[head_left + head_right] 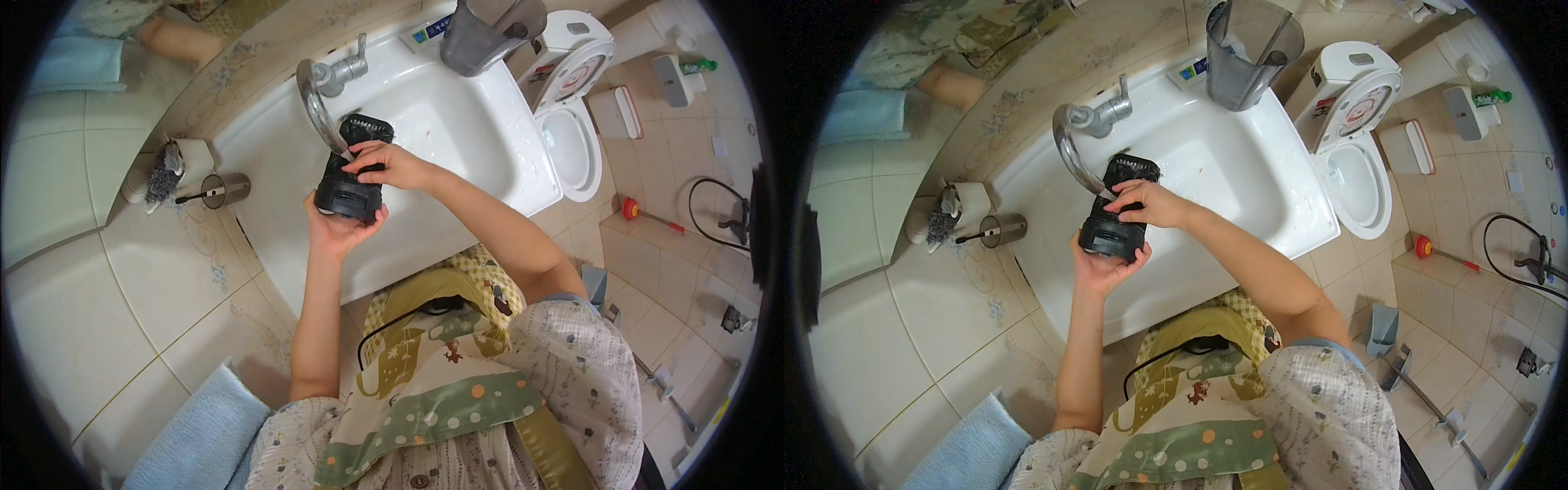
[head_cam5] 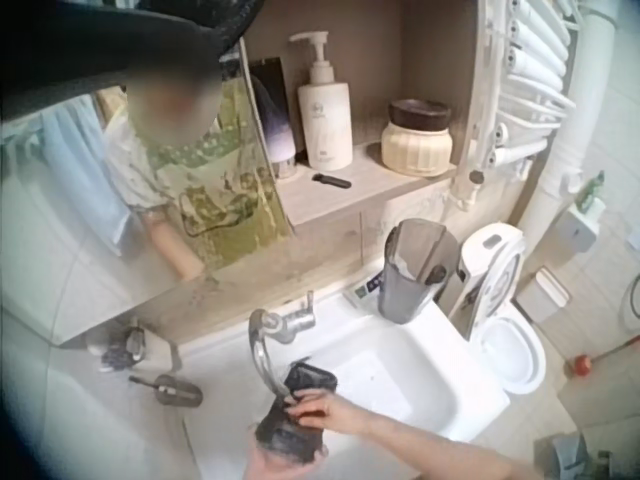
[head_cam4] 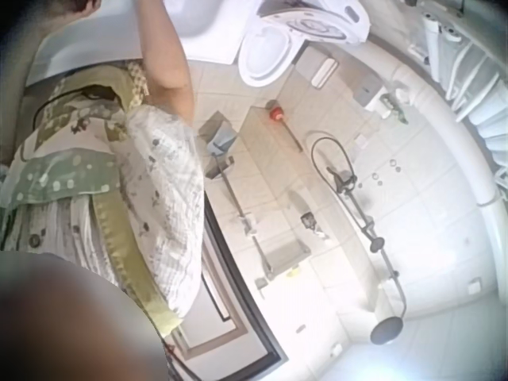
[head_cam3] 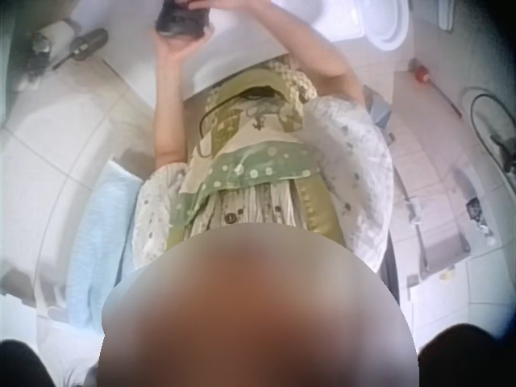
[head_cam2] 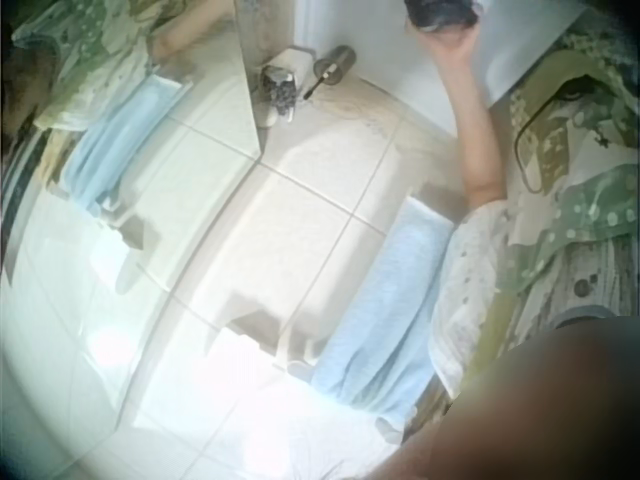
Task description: The person disassembles a handheld vacuum cleaner, rinses the dustbin and filter components under running water in a bathroom sink, and reassembles the parts. The person handles the vacuum body, dustbin, and filter separately, rinsing each under the tap before reattaching them.
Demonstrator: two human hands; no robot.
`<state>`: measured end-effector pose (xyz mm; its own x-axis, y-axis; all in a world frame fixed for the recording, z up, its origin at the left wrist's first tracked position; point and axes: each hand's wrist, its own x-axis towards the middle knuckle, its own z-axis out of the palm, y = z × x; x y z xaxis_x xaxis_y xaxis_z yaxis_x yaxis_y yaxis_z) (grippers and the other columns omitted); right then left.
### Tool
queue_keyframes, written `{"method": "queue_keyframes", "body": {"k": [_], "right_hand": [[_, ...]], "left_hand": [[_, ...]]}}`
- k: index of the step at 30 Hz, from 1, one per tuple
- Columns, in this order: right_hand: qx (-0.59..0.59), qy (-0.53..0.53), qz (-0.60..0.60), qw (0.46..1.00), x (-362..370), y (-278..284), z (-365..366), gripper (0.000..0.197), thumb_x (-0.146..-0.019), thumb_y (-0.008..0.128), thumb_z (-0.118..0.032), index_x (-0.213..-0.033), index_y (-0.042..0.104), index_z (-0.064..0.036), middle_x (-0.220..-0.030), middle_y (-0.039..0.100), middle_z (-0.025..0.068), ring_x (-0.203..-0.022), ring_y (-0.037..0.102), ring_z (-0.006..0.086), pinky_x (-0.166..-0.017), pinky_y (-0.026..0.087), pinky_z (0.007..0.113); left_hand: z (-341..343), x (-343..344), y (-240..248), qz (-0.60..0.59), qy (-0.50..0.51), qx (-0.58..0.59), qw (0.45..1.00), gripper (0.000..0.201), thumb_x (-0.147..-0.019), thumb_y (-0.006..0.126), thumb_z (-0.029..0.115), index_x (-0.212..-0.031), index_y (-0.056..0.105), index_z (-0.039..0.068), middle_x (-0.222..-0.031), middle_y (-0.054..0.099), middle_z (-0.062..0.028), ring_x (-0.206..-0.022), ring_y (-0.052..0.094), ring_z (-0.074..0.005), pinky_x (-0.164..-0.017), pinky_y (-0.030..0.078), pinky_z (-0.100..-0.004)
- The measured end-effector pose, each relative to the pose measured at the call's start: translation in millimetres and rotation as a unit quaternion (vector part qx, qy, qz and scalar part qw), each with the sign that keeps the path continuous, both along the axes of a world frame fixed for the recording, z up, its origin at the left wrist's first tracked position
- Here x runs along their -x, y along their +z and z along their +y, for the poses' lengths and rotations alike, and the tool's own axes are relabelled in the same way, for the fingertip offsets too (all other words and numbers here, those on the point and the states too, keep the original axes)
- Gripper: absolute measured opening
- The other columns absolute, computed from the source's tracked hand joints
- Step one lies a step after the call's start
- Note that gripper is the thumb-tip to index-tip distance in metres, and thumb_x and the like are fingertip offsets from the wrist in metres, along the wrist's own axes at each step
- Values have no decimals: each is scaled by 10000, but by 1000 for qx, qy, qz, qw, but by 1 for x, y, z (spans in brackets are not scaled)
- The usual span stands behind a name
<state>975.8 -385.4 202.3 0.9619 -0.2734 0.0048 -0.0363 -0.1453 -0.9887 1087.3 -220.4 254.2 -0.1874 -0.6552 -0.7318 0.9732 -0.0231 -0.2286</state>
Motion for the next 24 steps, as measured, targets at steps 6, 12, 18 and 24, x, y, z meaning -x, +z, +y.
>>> {"method": "queue_keyframes", "body": {"k": [6,12,18,24], "right_hand": [[146,-405,-19,902,-14,16,40,551,-677,805,-159,-1169,577,-67,-985,612,160,-1056,532,280,-951,439,373],[-305,-268,100,908,-4,-21,59,633,-776,746,-163,-1280,438,65,-997,637,122,-922,616,171,-838,501,296],[-31,-319,199,926,-30,-46,49,559,-733,764,-219,-1166,493,10,-941,666,177,-855,651,303,-784,507,352],[-197,-355,75,911,-44,-55,68,446,-685,788,-243,-1010,560,-41,-1010,644,171,-946,620,295,-851,482,356]], "left_hand": [[0,13,10,-45,55,-25,997,672,-738,577,550,-1233,493,102,-1227,490,-147,-1114,439,-355,-915,428,-503],[14,14,-2,-165,42,-28,985,726,-755,581,581,-1277,463,90,-1235,494,-140,-1107,488,-294,-964,407,-537],[26,23,-18,-379,-78,-111,916,732,-776,575,613,-1278,444,97,-1200,504,-121,-1065,522,-250,-914,443,-524],[31,21,-26,-442,-100,-140,881,698,-768,612,567,-1256,409,110,-1113,486,-103,-978,521,-216,-831,462,-484]]}}
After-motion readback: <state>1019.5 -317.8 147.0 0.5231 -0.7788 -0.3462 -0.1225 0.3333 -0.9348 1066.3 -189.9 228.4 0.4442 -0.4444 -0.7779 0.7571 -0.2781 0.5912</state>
